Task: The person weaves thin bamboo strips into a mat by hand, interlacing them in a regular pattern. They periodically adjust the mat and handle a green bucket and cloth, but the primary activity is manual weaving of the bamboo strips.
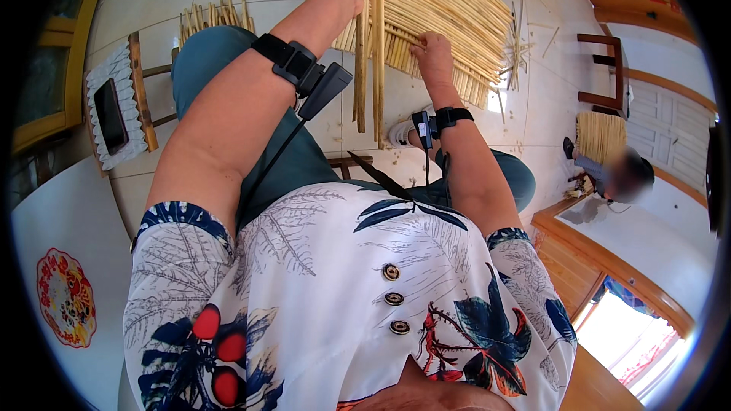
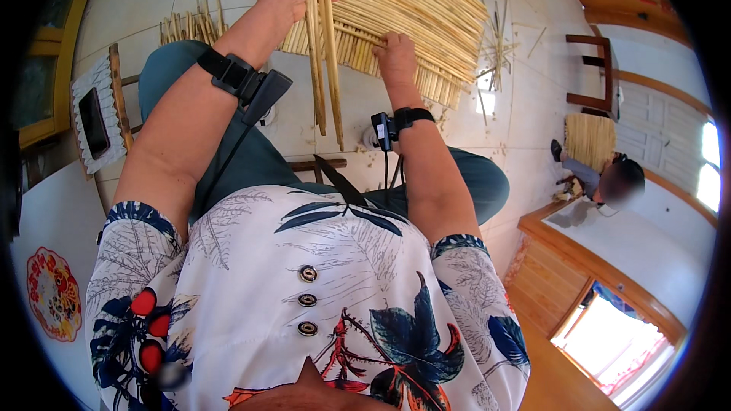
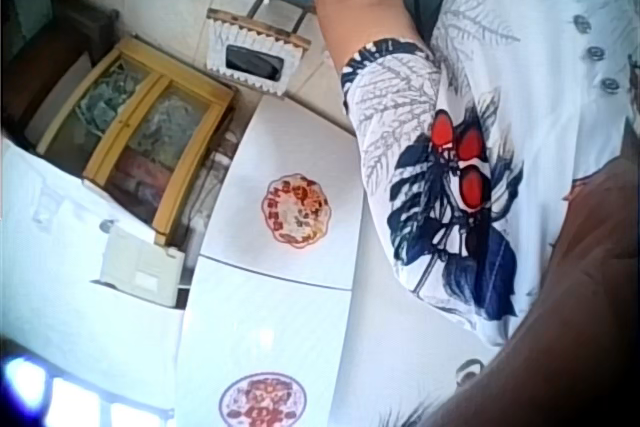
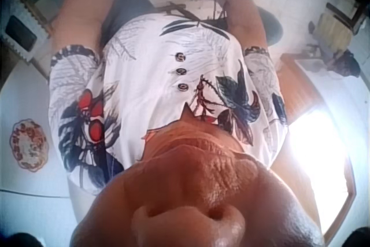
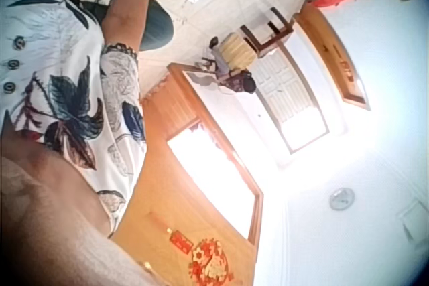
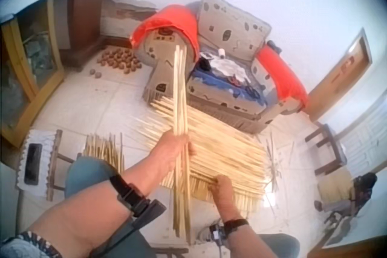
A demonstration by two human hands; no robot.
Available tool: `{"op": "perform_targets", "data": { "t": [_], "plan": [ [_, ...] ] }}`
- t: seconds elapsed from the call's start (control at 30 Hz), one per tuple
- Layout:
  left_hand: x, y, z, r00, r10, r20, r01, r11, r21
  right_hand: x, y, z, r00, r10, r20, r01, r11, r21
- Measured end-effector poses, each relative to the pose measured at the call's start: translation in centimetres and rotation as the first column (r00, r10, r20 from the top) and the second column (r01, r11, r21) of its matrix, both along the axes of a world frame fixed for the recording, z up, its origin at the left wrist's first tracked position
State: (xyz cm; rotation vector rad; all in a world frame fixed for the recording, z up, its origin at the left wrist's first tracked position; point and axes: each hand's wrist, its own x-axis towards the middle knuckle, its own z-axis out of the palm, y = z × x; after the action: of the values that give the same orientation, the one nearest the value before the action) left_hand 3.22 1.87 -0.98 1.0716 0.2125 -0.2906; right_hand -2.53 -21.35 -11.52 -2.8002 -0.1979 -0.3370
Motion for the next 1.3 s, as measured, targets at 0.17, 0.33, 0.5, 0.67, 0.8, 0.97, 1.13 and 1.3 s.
{"op": "perform_targets", "data": {
  "t": [0.17,0.33,0.5,0.67,0.8,0.97,1.13,1.3],
  "plan": [
    [0.0,-0.3,0.3,1.000,0.029,-0.009,-0.028,0.998,0.065,-0.2,0.1,0.1,0.998,0.050,-0.031,-0.054,0.989,-0.138],
    [0.1,-0.6,0.0,0.998,0.060,0.016,-0.060,0.998,0.010,-0.5,-0.2,0.0,0.982,0.188,-0.011,-0.188,0.976,-0.111],
    [-0.8,-0.1,1.6,0.999,-0.027,-0.036,0.030,0.994,0.101,-1.2,0.8,2.3,0.971,0.084,-0.222,-0.036,0.976,0.214],
    [-0.1,-0.4,-0.4,0.997,-0.066,0.030,0.065,0.998,0.027,-0.2,3.2,5.6,0.974,0.055,-0.218,0.125,0.674,0.728],
    [-0.8,-0.6,0.8,0.990,-0.131,0.059,0.125,0.987,0.100,0.0,7.1,9.0,0.970,0.177,-0.168,0.063,0.482,0.874],
    [-1.2,-0.3,1.2,0.992,-0.119,-0.031,0.120,0.992,0.028,0.1,9.6,9.6,0.949,0.280,-0.146,0.030,0.380,0.924],
    [-0.8,0.3,0.6,1.000,-0.018,0.010,0.018,0.996,0.082,2.6,4.5,4.6,0.994,0.078,-0.079,-0.020,0.825,0.565],
    [-0.5,0.4,0.5,0.999,0.037,0.026,-0.039,0.997,0.072,1.9,-0.8,0.1,0.995,-0.018,-0.097,0.028,0.994,0.108]
  ]
}}
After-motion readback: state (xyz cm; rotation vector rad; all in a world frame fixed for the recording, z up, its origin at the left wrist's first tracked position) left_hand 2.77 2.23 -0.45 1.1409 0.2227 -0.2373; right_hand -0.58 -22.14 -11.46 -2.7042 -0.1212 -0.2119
